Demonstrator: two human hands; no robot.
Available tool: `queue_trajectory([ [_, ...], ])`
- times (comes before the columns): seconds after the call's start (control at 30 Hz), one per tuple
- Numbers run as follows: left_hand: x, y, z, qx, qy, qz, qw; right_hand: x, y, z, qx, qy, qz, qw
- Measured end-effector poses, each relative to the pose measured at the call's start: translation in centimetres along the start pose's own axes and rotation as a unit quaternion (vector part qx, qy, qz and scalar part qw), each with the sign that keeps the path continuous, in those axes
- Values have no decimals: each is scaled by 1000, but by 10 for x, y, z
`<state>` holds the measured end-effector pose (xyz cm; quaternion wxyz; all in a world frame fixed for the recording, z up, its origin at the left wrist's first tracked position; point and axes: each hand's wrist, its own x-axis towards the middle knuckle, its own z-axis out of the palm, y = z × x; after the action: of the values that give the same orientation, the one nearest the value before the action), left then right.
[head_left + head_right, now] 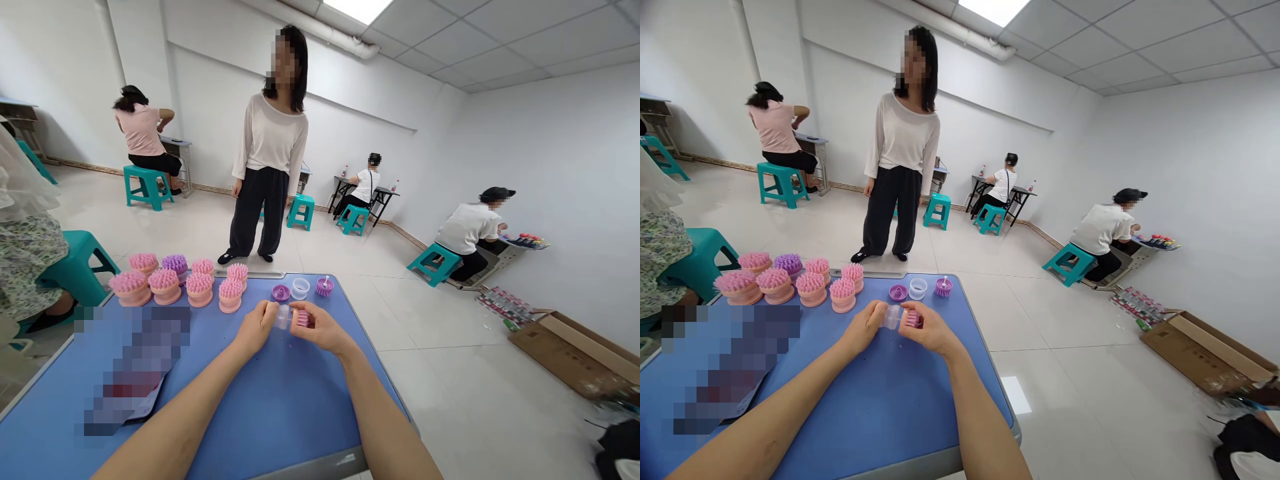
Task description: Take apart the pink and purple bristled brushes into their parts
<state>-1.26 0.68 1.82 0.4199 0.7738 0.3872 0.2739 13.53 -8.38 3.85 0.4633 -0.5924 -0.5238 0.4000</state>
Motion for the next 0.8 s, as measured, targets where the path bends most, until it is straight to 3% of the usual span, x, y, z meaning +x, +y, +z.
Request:
queue_trajectory([
  [0.27,4,-4,0,-29,6,-22,999,-2,-3,-19,-54,108,-10,993],
  [0.57,1,-2,-2,-41,-5,-27,999,4,14,-52,-68,345,-13,936],
  [0.8,2,-1,-1,-44,-10,-29,999,14,39,-57,-127,358,31,924],
])
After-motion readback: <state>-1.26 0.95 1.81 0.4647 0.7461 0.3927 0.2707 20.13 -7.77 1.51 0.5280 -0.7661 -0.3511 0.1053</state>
